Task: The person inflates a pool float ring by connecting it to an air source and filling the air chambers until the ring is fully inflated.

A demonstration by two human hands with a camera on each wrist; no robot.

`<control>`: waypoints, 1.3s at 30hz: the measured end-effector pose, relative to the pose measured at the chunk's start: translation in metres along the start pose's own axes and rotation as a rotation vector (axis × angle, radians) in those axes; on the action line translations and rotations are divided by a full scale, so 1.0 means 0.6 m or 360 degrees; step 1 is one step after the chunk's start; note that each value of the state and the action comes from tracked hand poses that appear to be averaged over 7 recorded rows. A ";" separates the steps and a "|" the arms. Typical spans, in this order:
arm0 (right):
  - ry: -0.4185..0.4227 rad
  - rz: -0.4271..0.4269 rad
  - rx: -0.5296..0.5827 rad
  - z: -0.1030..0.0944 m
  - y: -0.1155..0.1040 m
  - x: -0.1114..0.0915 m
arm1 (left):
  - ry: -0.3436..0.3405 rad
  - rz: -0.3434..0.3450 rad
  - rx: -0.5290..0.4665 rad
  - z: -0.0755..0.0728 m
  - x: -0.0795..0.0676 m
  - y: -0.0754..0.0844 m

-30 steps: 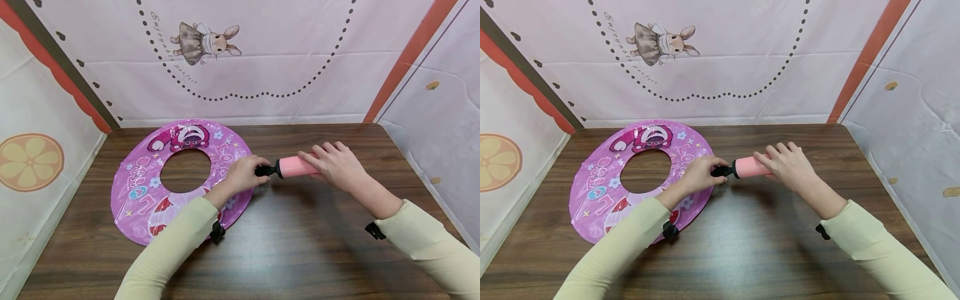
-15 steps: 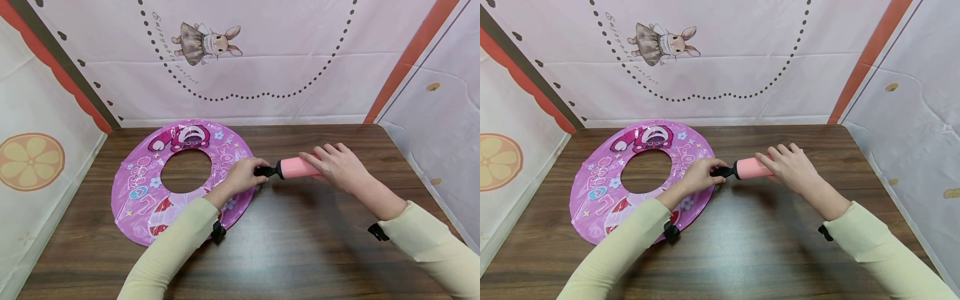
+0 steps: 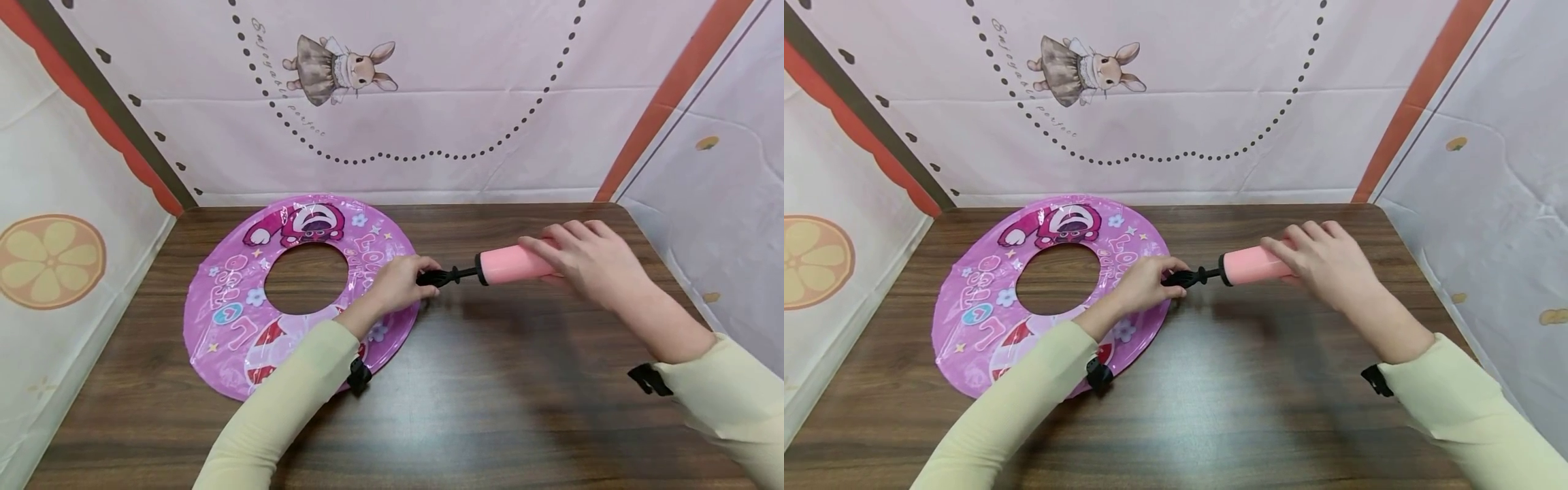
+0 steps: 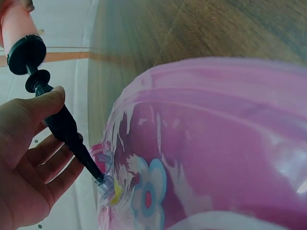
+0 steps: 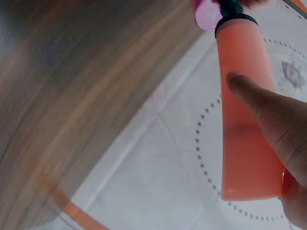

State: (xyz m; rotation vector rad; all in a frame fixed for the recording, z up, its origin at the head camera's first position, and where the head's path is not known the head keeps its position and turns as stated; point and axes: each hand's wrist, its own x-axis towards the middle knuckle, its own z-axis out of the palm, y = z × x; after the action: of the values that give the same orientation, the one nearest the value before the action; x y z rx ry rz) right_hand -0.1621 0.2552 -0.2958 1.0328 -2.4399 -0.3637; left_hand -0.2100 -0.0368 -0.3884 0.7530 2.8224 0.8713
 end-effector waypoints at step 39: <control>0.0238 0.0014 0.0056 0.003 -0.009 0.003 | 0.0025 -0.0015 0.0175 0.000 0.002 0.002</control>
State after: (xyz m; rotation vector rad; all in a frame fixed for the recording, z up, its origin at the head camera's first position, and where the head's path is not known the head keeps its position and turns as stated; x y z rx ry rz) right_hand -0.1606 0.2501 -0.2988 1.0254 -2.3243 -0.2325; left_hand -0.2106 -0.0350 -0.3878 0.7487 2.9055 0.7285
